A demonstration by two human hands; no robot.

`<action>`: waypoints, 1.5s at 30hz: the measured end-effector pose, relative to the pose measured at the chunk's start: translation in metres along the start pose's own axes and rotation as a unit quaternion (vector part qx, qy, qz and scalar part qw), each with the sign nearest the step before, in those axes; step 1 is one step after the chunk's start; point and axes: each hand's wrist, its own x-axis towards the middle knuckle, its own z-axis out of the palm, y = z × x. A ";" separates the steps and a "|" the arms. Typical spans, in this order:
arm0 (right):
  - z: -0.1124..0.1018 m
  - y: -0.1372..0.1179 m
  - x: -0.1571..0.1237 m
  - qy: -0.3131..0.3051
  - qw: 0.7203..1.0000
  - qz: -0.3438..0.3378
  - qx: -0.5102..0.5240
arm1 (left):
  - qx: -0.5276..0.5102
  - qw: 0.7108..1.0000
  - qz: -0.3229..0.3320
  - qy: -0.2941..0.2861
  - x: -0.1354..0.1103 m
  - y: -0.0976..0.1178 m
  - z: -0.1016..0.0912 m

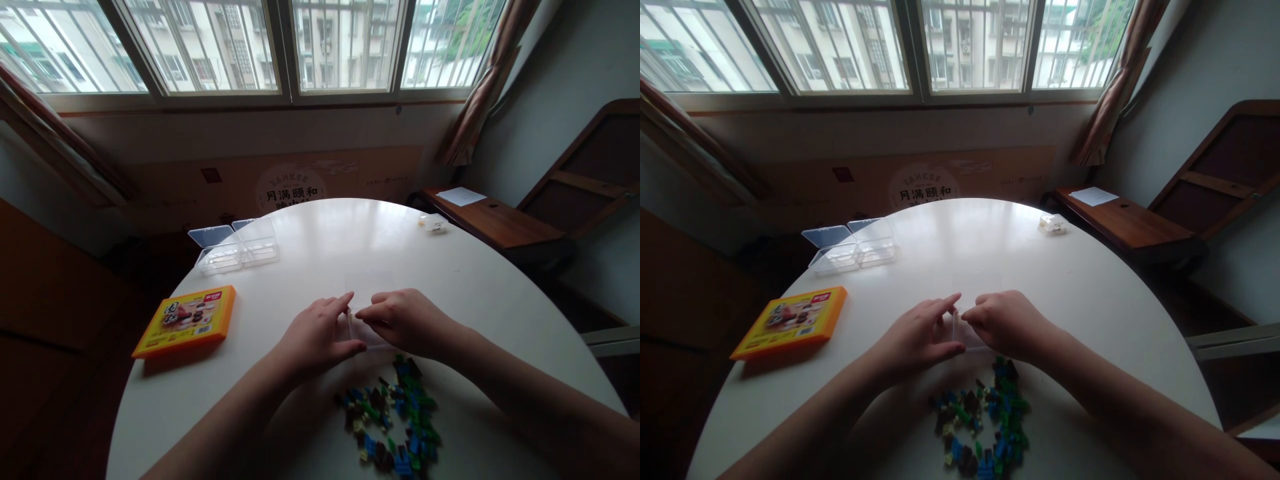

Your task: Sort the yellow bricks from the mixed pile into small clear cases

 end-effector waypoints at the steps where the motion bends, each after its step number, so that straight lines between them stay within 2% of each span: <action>1: 0.001 0.000 0.000 -0.001 1.000 0.002 0.000 | 0.001 1.000 0.004 0.002 0.000 -0.001 0.000; 9: 0.009 -0.003 0.004 0.009 1.000 0.007 -0.007 | 0.006 1.000 0.019 0.012 0.000 -0.004 0.003; 16: 0.006 -0.004 0.003 -0.002 1.000 0.010 -0.004 | 0.004 1.000 -0.005 -0.003 0.001 0.001 -0.001; 39: 0.005 -0.004 0.003 -0.005 1.000 0.010 -0.001 | 0.020 0.999 0.030 0.026 -0.001 -0.002 0.003; 42: 0.005 -0.004 0.002 -0.007 1.000 0.008 -0.002 | 0.013 0.999 0.031 0.022 -0.002 -0.002 -0.001; 45: 0.005 -0.003 0.001 0.002 1.000 0.004 0.001 | -0.020 0.999 0.036 -0.004 -0.005 -0.003 -0.015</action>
